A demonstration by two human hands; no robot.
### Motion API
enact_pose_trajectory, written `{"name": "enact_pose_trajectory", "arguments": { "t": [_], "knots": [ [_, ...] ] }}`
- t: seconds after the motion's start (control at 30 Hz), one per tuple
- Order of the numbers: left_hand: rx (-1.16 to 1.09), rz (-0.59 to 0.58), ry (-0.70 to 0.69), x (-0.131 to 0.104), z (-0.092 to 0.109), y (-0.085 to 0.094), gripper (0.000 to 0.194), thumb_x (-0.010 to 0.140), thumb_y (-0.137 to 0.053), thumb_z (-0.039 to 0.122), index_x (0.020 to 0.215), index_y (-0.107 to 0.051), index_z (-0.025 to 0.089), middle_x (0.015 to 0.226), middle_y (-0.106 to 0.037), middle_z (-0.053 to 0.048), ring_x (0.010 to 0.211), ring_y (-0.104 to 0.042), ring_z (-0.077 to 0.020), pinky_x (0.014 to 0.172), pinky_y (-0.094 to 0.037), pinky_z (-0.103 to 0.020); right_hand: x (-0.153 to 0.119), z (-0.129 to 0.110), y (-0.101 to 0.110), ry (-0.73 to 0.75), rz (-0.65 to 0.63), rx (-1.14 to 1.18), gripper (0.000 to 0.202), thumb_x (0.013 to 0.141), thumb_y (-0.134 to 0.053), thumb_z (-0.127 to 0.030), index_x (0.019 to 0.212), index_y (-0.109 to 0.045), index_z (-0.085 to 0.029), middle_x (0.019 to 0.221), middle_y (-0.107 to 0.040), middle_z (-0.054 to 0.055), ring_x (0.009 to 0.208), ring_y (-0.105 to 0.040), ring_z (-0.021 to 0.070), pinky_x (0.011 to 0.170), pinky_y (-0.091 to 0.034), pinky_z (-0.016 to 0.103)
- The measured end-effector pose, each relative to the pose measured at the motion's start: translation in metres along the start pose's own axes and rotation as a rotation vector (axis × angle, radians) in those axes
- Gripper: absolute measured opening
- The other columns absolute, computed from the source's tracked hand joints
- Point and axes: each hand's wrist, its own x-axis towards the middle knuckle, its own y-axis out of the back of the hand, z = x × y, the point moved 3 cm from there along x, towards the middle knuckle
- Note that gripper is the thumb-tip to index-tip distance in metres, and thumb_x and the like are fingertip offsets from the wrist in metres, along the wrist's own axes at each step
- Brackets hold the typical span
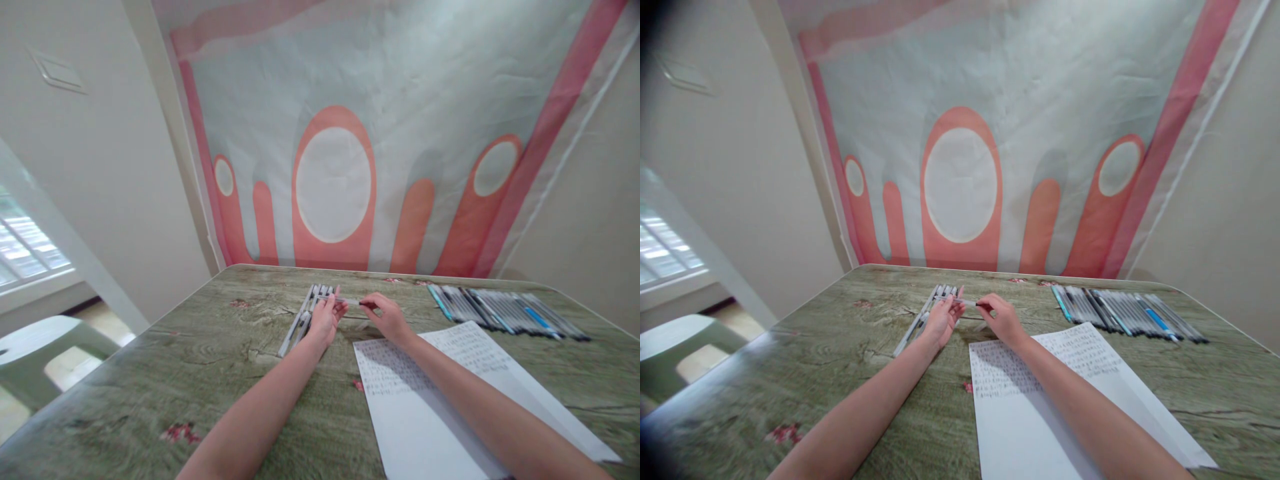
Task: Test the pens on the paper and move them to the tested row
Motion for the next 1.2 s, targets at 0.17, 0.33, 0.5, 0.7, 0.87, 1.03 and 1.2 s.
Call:
{"name": "enact_pose_trajectory", "arguments": {
  "t": [0.17, 0.33, 0.5, 0.7, 0.87, 1.03, 1.2],
  "knots": [
    [0.016, -0.007, -0.007, -0.003, 0.002, -0.004, 0.013, 0.078, -0.055, 0.025, 0.085, -0.056, 0.015, 0.087, -0.063, -0.008, 0.064, -0.059, -0.0082, 0.067, -0.049, -0.023, 0.000, -0.001, 0.000, 0.000, -0.003, -0.006, 0.016, 0.081, -0.047, -0.029, 0.084, -0.059, -0.019, 0.079, -0.058, 0.005, 0.070, -0.055, 0.0149, 0.066, -0.047, 0.029],
    [0.043, -0.025, -0.014, -0.002, 0.000, -0.002, 0.013, 0.079, -0.054, 0.025, 0.085, -0.057, 0.015, 0.077, -0.062, -0.007, 0.063, -0.059, -0.0092, 0.065, -0.049, -0.024, -0.001, -0.002, 0.001, -0.014, -0.004, 0.002, 0.016, 0.081, -0.048, -0.030, 0.084, -0.060, -0.019, 0.078, -0.059, 0.004, 0.069, -0.056, 0.0147, 0.066, -0.047, 0.028],
    [0.032, -0.032, -0.015, -0.002, 0.000, -0.002, 0.014, 0.078, -0.055, 0.027, 0.085, -0.056, 0.015, 0.080, -0.062, -0.007, 0.064, -0.059, -0.0086, 0.066, -0.049, -0.023, -0.002, 0.001, 0.000, -0.050, 0.000, 0.012, 0.019, 0.080, -0.049, -0.033, 0.088, -0.059, -0.020, 0.078, -0.061, 0.005, 0.068, -0.057, 0.0150, 0.066, -0.048, 0.029],
    [0.042, -0.021, -0.025, -0.002, 0.000, -0.003, 0.016, 0.077, -0.056, 0.027, 0.087, -0.056, 0.015, 0.081, -0.063, -0.007, 0.064, -0.059, -0.0086, 0.066, -0.049, -0.023, -0.001, 0.001, -0.001, -0.022, -0.002, 0.011, 0.017, 0.081, -0.049, -0.031, 0.086, -0.060, -0.019, 0.081, -0.061, 0.005, 0.070, -0.057, 0.0145, 0.067, -0.047, 0.028],
    [0.072, -0.064, -0.046, 0.000, -0.001, 0.000, 0.020, 0.078, -0.055, 0.030, 0.092, -0.055, 0.016, 0.079, -0.063, -0.007, 0.066, -0.059, -0.0092, 0.069, -0.049, -0.025, -0.001, -0.001, 0.001, -0.051, -0.018, -0.018, 0.022, 0.082, -0.047, -0.034, 0.087, -0.061, -0.019, 0.076, -0.062, 0.005, 0.066, -0.057, 0.0145, 0.063, -0.045, 0.027],
    [0.116, -0.095, -0.054, -0.001, -0.001, -0.002, 0.020, 0.076, -0.056, 0.032, 0.086, -0.053, 0.015, 0.092, -0.062, -0.008, 0.067, -0.059, -0.0095, 0.072, -0.048, -0.027, -0.002, 0.002, 0.002, -0.110, -0.076, -0.094, 0.031, 0.085, -0.040, -0.036, 0.070, -0.060, -0.018, 0.061, -0.059, 0.002, 0.059, -0.055, 0.0139, 0.061, -0.040, 0.025],
    [0.097, -0.077, -0.045, 0.000, -0.003, -0.003, 0.019, 0.076, -0.057, 0.031, 0.087, -0.055, 0.016, 0.086, -0.062, -0.007, 0.067, -0.059, -0.0096, 0.073, -0.047, -0.027, -0.004, 0.012, -0.004, -0.247, -0.165, -0.040, 0.039, 0.086, -0.034, -0.040, 0.066, -0.057, -0.018, 0.056, -0.057, 0.001, 0.052, -0.052, 0.0123, 0.055, -0.038, 0.023]
  ]
}}
